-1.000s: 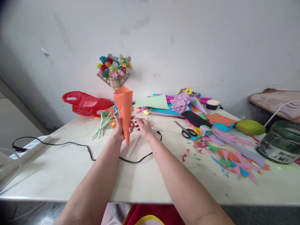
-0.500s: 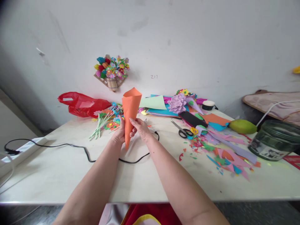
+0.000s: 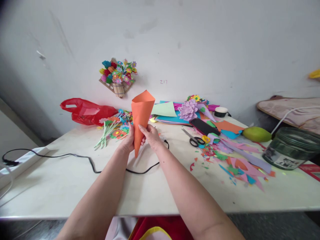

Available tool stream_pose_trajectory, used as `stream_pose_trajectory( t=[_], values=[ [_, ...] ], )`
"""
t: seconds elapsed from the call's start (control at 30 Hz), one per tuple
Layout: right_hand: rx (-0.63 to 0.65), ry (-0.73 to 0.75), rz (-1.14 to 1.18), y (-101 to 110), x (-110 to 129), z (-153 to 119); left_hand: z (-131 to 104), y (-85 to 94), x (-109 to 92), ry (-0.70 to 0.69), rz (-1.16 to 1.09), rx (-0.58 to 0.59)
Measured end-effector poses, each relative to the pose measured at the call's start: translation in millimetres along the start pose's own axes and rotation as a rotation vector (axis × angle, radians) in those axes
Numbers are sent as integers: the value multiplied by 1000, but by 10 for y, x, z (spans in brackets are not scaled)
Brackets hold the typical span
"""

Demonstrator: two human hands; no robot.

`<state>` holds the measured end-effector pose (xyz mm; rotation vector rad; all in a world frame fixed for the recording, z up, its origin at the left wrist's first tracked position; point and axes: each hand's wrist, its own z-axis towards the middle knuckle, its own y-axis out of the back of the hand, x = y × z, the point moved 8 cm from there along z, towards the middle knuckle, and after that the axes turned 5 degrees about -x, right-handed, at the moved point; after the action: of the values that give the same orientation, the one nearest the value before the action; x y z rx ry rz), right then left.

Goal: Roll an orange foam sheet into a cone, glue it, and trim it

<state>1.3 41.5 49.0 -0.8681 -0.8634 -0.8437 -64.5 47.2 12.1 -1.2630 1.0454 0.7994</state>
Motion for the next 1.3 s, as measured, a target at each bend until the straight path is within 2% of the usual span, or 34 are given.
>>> stream_pose_trajectory(
  t=[0.13, 0.3, 0.47, 0.57, 0.73, 1.1, 1.3],
  values=[
    [4, 48, -26, -38, 96, -8, 41, 72, -118, -153, -32, -108],
    [22, 45, -103, -63, 90, -31, 2, 273, -361, -399, -182, -306],
    [135, -73, -508, -97, -138, -89, -32, 292, -441, -445, -187, -317],
    [131, -89, -747, -90, -198, -111, -47, 310, -447, -463, -173, -372],
    [111, -39, -948, -106, -174, -116, -37, 291, -460, -509, -164, -344],
    [61, 63, -1170, -54, -133, -66, -21, 225, -445, -525, -64, -217],
    [53, 124, -1349, -130, -90, -94, -26, 172, -447, -541, -73, -163]
  ],
)
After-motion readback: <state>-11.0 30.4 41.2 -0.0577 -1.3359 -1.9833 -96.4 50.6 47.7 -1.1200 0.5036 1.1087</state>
